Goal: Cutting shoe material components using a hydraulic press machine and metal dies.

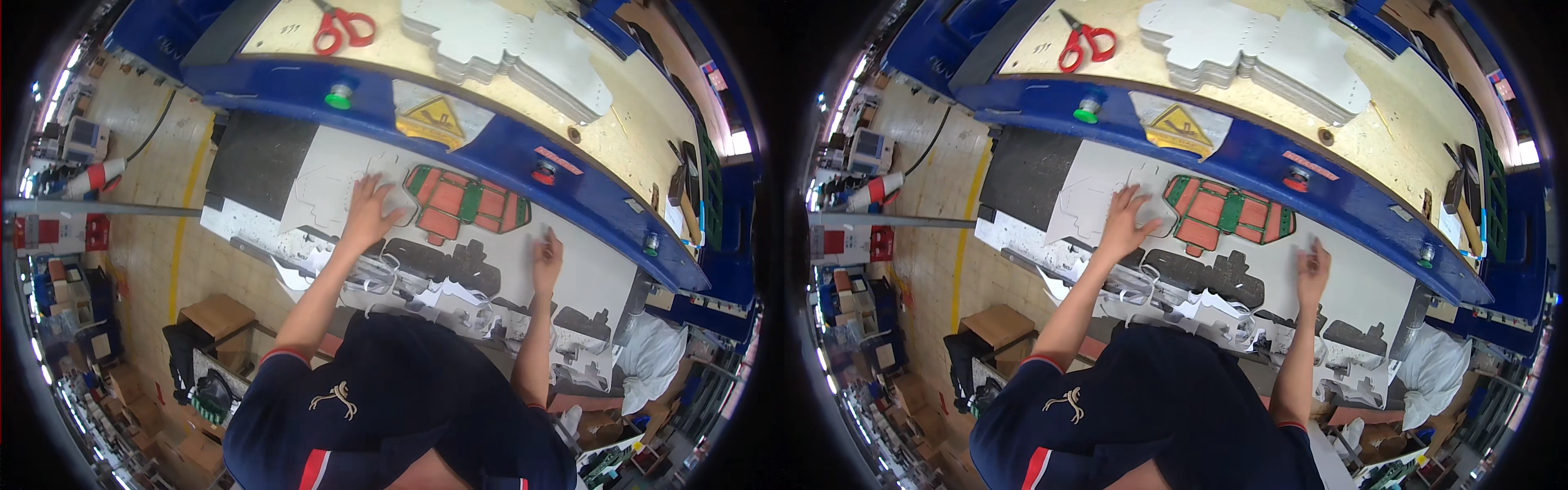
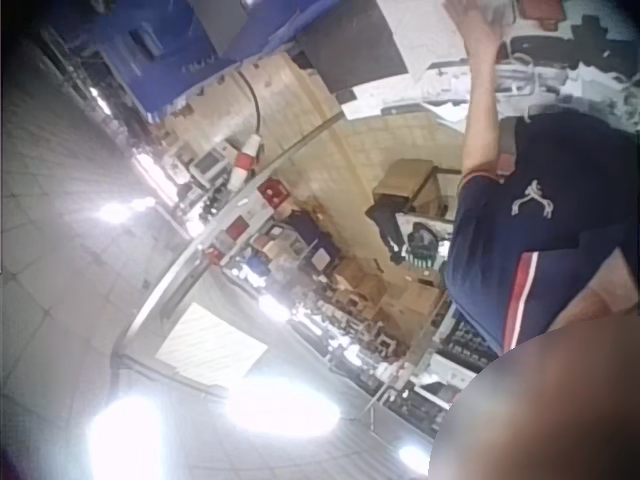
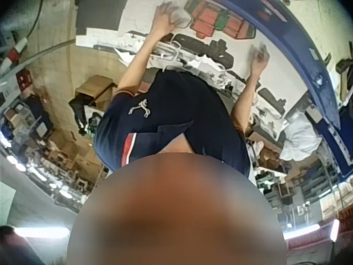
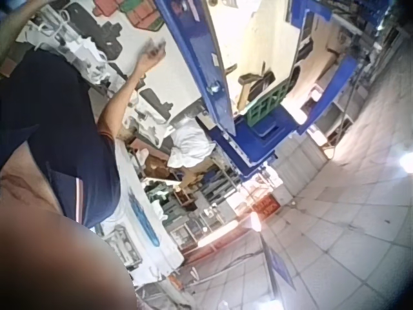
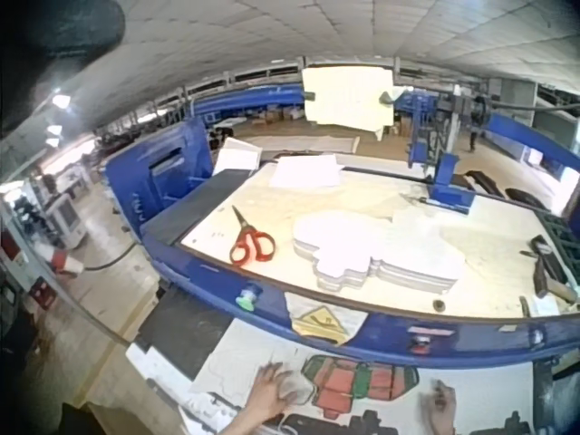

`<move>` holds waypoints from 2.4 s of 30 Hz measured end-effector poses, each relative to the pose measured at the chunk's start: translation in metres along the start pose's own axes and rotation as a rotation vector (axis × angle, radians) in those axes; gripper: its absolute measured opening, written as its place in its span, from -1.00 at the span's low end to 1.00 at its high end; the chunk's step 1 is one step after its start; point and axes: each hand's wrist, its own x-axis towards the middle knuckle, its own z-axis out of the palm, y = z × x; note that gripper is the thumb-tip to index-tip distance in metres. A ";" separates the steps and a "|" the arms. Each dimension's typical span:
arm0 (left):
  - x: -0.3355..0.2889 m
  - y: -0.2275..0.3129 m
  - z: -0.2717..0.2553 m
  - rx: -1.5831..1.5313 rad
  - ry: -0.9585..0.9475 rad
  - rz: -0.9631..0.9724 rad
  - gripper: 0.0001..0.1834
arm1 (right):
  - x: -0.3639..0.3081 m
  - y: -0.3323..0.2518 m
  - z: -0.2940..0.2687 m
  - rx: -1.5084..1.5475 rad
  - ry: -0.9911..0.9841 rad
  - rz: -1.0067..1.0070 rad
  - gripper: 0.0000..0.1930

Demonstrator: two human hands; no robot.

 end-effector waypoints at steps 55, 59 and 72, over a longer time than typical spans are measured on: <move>-0.008 0.102 0.068 0.097 -0.020 0.150 -0.42 | -0.091 -0.091 0.004 -0.891 -0.219 -0.159 -0.37; -0.008 0.103 0.070 0.097 0.078 0.184 -0.46 | -0.085 -0.090 0.002 -0.910 -0.219 -0.201 -0.34; -0.049 0.094 0.075 0.084 0.062 0.175 -0.51 | -0.112 -0.073 -0.001 -0.879 -0.340 -0.222 -0.48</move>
